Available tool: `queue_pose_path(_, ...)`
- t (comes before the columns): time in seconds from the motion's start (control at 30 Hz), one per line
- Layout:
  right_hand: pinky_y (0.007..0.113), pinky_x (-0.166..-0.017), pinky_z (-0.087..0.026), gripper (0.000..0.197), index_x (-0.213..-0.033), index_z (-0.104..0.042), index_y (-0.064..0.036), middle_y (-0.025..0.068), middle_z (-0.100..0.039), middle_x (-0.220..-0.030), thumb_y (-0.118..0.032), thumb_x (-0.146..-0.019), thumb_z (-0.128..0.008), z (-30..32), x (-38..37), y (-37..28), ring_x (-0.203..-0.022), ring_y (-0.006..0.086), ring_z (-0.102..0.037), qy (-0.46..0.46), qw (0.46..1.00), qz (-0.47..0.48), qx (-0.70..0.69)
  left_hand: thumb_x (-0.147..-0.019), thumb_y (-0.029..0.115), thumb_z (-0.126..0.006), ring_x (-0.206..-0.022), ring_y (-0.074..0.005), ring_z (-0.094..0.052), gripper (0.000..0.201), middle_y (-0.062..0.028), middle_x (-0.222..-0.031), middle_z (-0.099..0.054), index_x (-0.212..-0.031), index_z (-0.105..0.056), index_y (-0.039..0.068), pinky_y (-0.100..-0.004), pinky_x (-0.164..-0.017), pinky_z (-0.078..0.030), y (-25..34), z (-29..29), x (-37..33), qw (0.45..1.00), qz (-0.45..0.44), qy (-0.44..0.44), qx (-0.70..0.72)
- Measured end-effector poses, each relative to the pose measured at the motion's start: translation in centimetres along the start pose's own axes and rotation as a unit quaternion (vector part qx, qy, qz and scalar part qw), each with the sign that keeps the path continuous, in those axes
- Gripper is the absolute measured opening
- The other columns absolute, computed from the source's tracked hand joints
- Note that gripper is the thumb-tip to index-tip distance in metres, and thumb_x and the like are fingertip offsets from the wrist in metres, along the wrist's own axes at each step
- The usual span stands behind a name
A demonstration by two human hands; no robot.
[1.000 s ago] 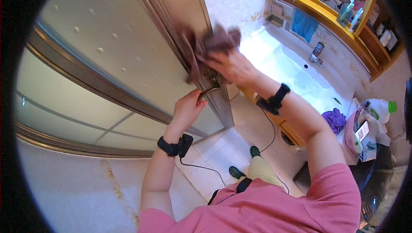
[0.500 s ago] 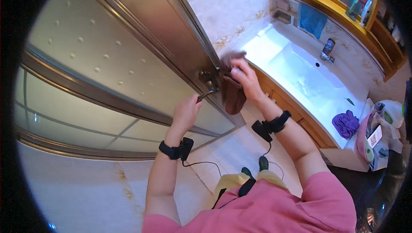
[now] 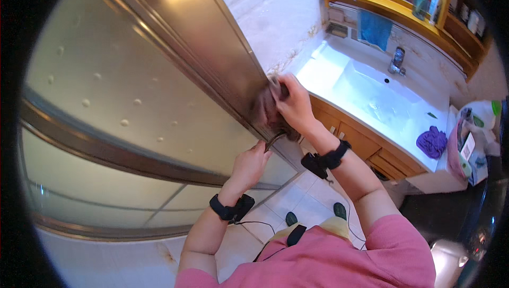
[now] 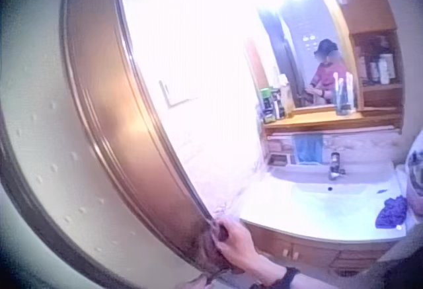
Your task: Cleaning the glass panels and frame of a shower door using a brown cloth.
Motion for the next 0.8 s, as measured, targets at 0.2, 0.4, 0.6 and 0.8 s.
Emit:
queue_pose_path(0.2,0.029,-0.066,-0.042,0.039,-0.093,-0.052,-0.0027,0.0108,-0.052,-0.081,-0.014,-0.063,-0.074,-1.0,-4.3,-2.5,-0.073,0.019,-0.05,0.083,0.996,0.016,-0.03,-0.086,0.025,-0.048,-0.067,-0.0399,-0.056,0.024,-0.0208,-0.074,-0.058,-0.09,-0.041,0.003,-0.0488,-0.058,-0.044,-1.1,-0.2,-1.2,0.998,-0.048,0.012,0.027)
queue_pose_path(0.4,0.03,-0.063,-0.044,0.028,-0.071,-0.059,-0.0015,0.0087,-0.058,-0.068,-0.022,-0.064,-0.077,-0.7,0.4,1.8,-0.064,0.0143,-0.051,0.094,0.994,0.011,-0.05,-0.087,0.025,-0.047,-0.069,-0.0419,-0.055,0.024,-0.0226,-0.073,-0.057,-0.092,-0.04,0.003,-0.0495,-0.059,-0.043,-0.2,-0.1,-1.4,0.999,-0.033,-0.028,-0.005)
queue_pose_path(0.6,0.035,-0.056,-0.042,0.05,-0.072,-0.055,0.0027,0.0184,-0.056,-0.066,-0.044,-0.063,-0.071,-0.3,-10.8,-8.1,-0.055,0.0295,-0.049,0.118,0.99,0.065,-0.03,-0.088,0.026,-0.044,-0.07,-0.0424,-0.055,0.025,-0.0249,-0.072,-0.057,-0.094,-0.04,0.002,-0.0506,-0.06,-0.042,-1.7,-0.3,-1.5,0.999,-0.042,0.017,0.021)
queue_pose_path(0.8,0.038,-0.07,-0.043,0.053,-0.084,-0.053,-0.0028,0.0156,-0.056,-0.088,-0.048,-0.062,-0.07,-1.8,-1.3,2.2,-0.083,0.0322,-0.055,0.049,0.997,-0.052,-0.023,-0.088,0.025,-0.044,-0.07,-0.043,-0.055,0.024,-0.0248,-0.07,-0.057,-0.093,-0.04,0.002,-0.0513,-0.061,-0.042,-1.6,-0.3,-2.4,1.0,-0.015,0.012,0.023)
Point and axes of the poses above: each hand's wrist, its own x-axis away from the middle knuckle, its own z-axis out of the back of the hand, y = z × x, the point moved 4 cm from there along -x, towards the middle knuckle
